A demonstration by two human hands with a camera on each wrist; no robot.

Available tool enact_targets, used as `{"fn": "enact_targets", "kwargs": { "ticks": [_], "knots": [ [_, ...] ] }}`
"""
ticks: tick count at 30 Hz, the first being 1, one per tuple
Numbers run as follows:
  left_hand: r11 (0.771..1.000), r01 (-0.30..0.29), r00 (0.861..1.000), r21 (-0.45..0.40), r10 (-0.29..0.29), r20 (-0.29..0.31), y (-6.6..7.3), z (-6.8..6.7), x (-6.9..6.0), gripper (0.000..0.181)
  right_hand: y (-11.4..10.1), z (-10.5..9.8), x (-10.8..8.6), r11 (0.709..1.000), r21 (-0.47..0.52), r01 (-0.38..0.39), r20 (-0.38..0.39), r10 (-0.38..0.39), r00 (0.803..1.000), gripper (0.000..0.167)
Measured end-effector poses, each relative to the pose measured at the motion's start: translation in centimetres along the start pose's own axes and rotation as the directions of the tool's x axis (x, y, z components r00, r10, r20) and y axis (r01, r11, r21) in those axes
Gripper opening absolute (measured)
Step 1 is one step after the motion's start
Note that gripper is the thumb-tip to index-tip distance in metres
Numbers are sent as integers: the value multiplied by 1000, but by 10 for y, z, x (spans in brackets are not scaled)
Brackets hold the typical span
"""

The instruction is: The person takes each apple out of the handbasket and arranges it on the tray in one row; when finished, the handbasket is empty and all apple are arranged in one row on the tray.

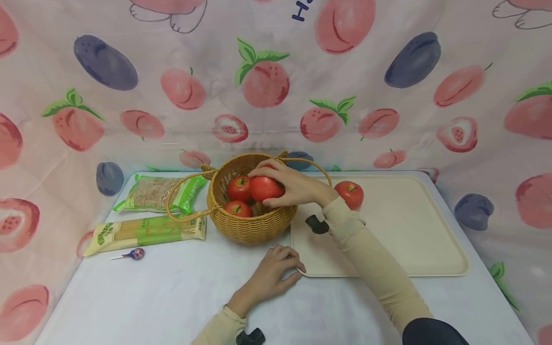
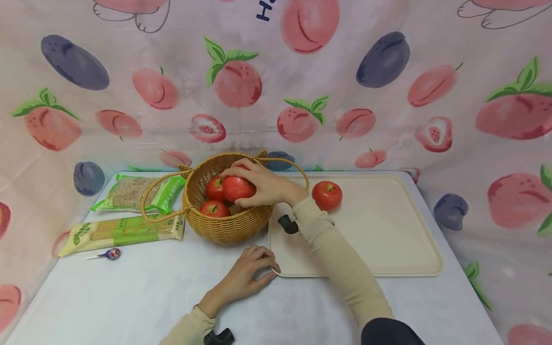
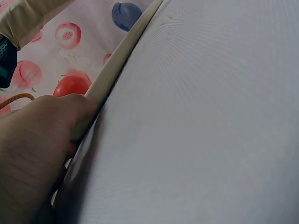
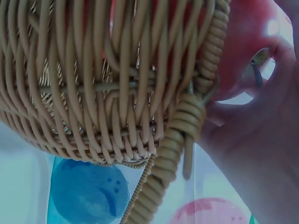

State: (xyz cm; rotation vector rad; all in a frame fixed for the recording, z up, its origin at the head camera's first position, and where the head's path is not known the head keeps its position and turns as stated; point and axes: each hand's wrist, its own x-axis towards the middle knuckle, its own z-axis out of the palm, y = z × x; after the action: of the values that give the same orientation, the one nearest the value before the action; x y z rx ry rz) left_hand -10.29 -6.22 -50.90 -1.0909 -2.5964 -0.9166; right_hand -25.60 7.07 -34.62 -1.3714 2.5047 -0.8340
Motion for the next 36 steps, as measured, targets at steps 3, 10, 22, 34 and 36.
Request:
{"fn": "enact_targets", "kwargs": {
  "ticks": [3,10,22,34,36],
  "knots": [
    [1000,9,1000,-1,-9,1,1,-2,1,9,1,-2,-2,1000,26,9,-37,-8,999,61],
    [1000,17,1000,-9,-17,7,2,-1,2,9,0,-4,-11,996,92,6,-90,2,996,60],
    [1000,17,1000,1,-17,5,5,-2,1,9,2,-14,-26,987,158,22,-187,8,982,62],
    [1000,22,1000,-9,-22,5,6,-4,2,8,-8,-33,-48,972,220,-83,-188,126,974,66],
    [1000,15,1000,-6,-15,1,5,-4,2,8,-18,-39,-54,970,219,-102,-182,143,973,66]
  ]
}}
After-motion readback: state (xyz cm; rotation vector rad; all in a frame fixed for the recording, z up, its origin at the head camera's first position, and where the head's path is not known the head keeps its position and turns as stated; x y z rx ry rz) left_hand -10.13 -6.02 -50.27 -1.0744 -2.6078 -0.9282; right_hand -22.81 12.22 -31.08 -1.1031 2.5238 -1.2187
